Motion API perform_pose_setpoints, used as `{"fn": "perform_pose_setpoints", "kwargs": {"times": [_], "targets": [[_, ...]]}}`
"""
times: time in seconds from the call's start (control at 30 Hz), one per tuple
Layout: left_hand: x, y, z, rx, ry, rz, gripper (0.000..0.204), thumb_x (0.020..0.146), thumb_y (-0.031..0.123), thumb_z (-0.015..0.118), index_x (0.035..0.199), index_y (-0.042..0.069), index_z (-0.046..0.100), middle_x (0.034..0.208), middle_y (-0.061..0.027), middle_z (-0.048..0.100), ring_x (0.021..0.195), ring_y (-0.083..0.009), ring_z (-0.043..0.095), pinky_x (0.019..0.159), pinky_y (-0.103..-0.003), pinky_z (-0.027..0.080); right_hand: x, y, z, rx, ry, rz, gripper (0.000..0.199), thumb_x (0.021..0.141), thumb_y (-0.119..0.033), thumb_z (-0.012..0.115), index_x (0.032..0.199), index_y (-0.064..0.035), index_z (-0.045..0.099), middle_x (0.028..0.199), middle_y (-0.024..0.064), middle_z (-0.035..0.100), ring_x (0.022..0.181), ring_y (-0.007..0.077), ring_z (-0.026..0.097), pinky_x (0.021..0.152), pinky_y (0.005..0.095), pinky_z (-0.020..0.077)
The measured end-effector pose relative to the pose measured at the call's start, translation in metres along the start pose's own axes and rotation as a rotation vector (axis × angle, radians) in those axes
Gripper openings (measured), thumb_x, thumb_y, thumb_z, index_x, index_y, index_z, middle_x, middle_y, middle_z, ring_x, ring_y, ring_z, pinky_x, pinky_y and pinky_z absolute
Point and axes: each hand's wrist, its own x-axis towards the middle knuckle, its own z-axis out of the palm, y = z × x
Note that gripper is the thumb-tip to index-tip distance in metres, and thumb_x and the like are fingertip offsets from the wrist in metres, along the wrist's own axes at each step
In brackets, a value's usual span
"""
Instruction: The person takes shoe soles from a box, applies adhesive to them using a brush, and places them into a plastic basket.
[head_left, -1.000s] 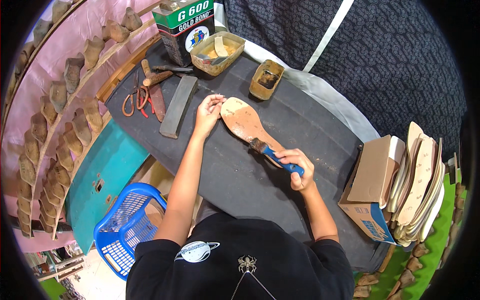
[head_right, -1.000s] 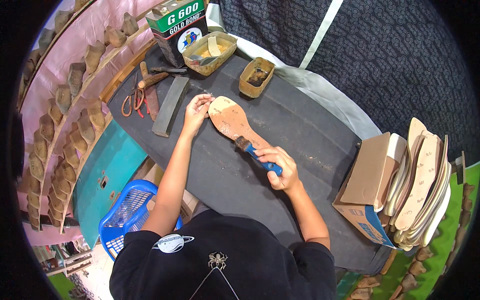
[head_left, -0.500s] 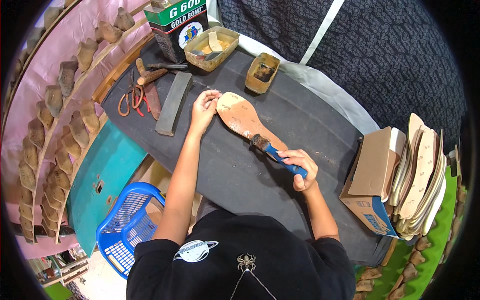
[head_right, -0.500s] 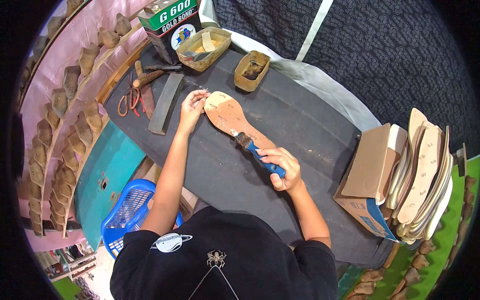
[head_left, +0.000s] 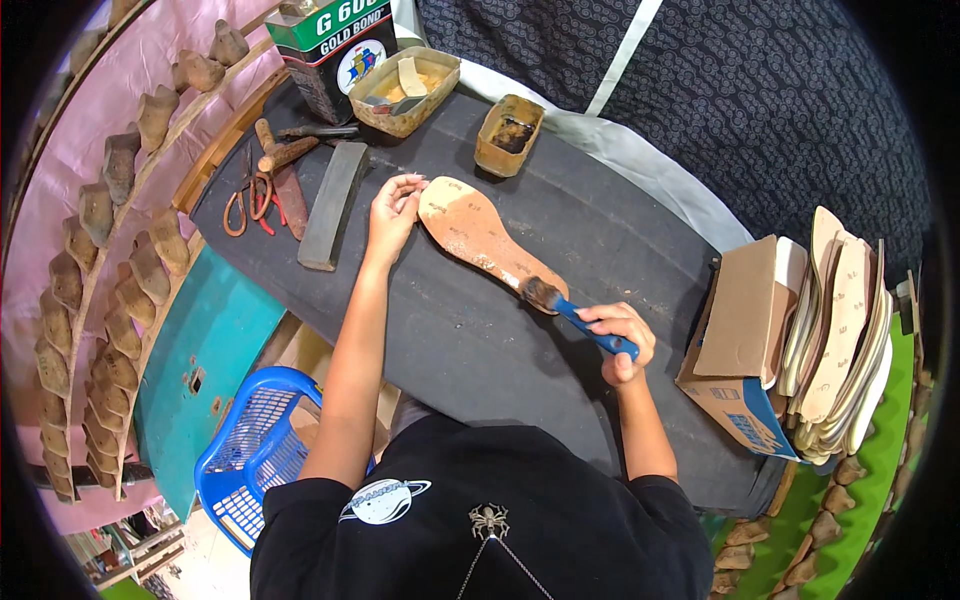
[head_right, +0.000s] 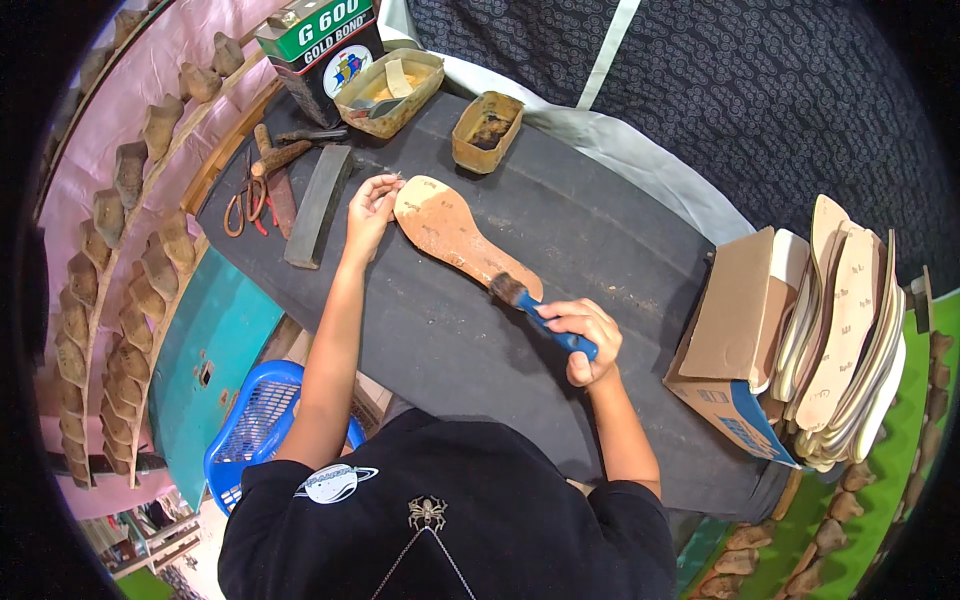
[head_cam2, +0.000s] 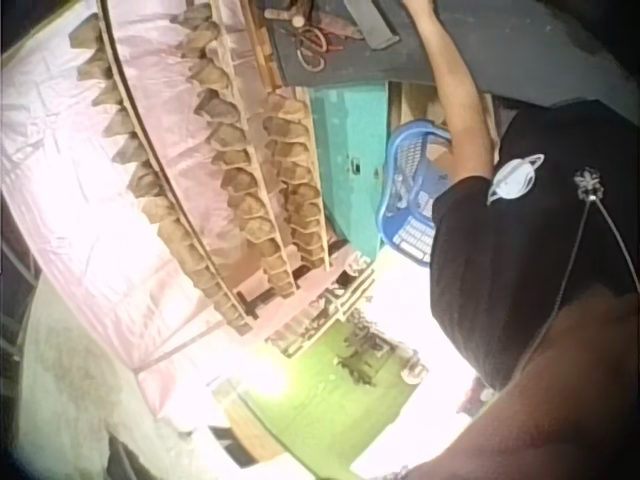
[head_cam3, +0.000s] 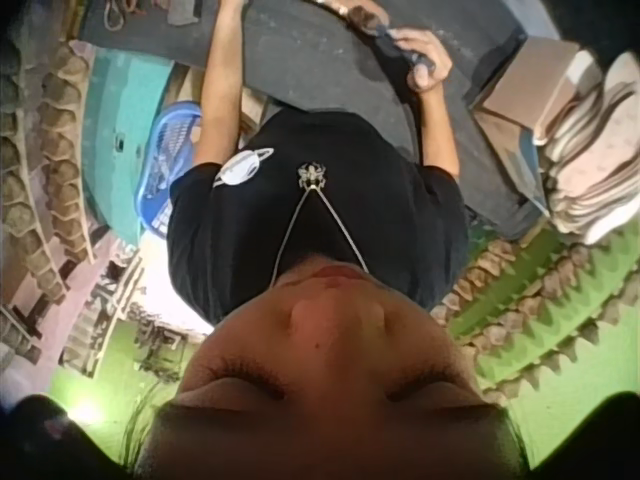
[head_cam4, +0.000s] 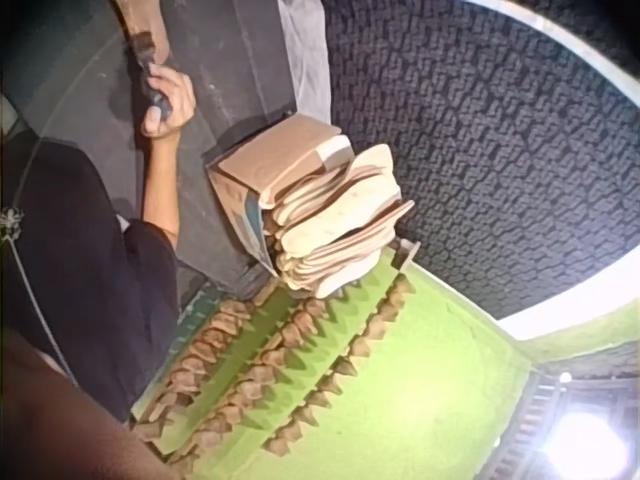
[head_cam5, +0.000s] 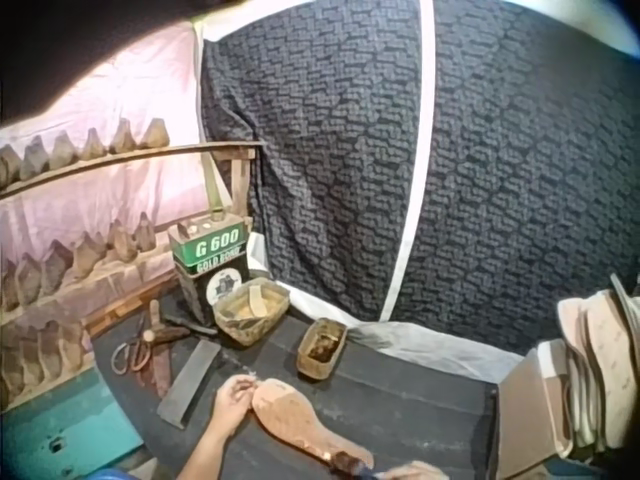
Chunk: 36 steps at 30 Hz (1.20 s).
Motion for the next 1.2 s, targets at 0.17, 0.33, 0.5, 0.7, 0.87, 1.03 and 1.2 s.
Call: {"fn": "perform_pose_setpoints", "kwargs": {"times": [0.17, 0.33, 0.5, 0.7, 0.87, 1.03, 1.2], "targets": [[-0.001, 0.001, -0.001, 0.034, 0.015, 0.016, 0.019, 0.083, 0.0, 0.045, 0.102, -0.002, 0.047, 0.098, -0.0092, 0.054, 0.085, -0.0104, 0.055, 0.073, -0.02, 0.044, -0.006, 0.001, 0.0, -0.005, -0.053, 0.012, 0.034, 0.077, -0.031, 0.042, 0.071, 0.0007, 0.053, 0.075, 0.0174, 0.061, 0.06, 0.0244, 0.058, 0.053, 0.0305, 0.044], [0.0, 0.0, -0.001, 0.006, 0.002, 0.004, 0.019, 0.083, 0.0, 0.045, 0.102, -0.002, 0.047, 0.098, -0.0093, 0.054, 0.085, -0.0107, 0.055, 0.074, -0.02, 0.044, -0.016, -0.001, -0.015, 0.014, 0.046, 0.072, 0.038, 0.077, -0.032, 0.04, 0.062, 0.0003, 0.051, 0.067, 0.0158, 0.06, 0.054, 0.0228, 0.056, 0.05, 0.0303, 0.0426], [0.0, 0.0, -0.002, 0.015, 0.0, -0.003, 0.019, 0.083, 0.0, 0.045, 0.102, -0.002, 0.047, 0.099, -0.0093, 0.054, 0.086, -0.0108, 0.055, 0.075, -0.021, 0.044, -0.011, -0.005, -0.006, -0.013, 0.091, 0.045, 0.039, 0.077, -0.033, 0.039, 0.062, 0.0003, 0.051, 0.067, 0.0168, 0.06, 0.055, 0.0228, 0.057, 0.049, 0.0294, 0.0418], [0.0, 0.0, -0.001, 0.032, 0.017, -0.007, 0.02, 0.083, 0.001, 0.046, 0.103, -0.002, 0.047, 0.099, -0.0093, 0.054, 0.088, -0.0109, 0.054, 0.074, -0.021, 0.044, -0.019, 0.003, -0.016, 0.12, 0.179, 0.217, 0.04, 0.071, -0.038, 0.042, 0.06, -0.0006, 0.05, 0.064, 0.0184, 0.059, 0.056, 0.0233, 0.055, 0.054, 0.0298, 0.0404], [0.0, 0.001, -0.001, 0.037, 0.014, -0.007, 0.019, 0.083, 0.001, 0.046, 0.103, -0.002, 0.047, 0.099, -0.0092, 0.054, 0.087, -0.0107, 0.054, 0.073, -0.02, 0.044, -0.017, 0.005, -0.024, 0.122, 0.237, 0.217, 0.04, 0.07, -0.038, 0.042, 0.059, -0.0006, 0.049, 0.063, 0.0185, 0.059, 0.055, 0.0237, 0.055, 0.053, 0.029, 0.0396], [0.0, 0.001, -0.002, 0.05, -0.003, 0.003, 0.019, 0.084, 0.004, 0.048, 0.103, -0.001, 0.047, 0.099, -0.0086, 0.054, 0.087, -0.0111, 0.055, 0.072, -0.021, 0.045, -0.017, 0.006, -0.016, 0.156, 0.213, 0.252, 0.039, 0.069, -0.037, 0.041, 0.058, -0.0005, 0.049, 0.062, 0.0189, 0.058, 0.055, 0.0242, 0.054, 0.054, 0.03, 0.04], [0.001, 0.0, 0.0, 0.027, 0.009, 0.011, 0.019, 0.083, 0.002, 0.047, 0.102, -0.001, 0.047, 0.097, -0.0084, 0.055, 0.085, -0.0101, 0.055, 0.072, -0.02, 0.044, -0.02, 0.009, -0.027, 0.202, 0.26, 0.262, 0.037, 0.068, -0.035, 0.04, 0.057, -0.0006, 0.048, 0.061, 0.0193, 0.058, 0.053, 0.0236, 0.053, 0.054, 0.0303, 0.0405]]}}
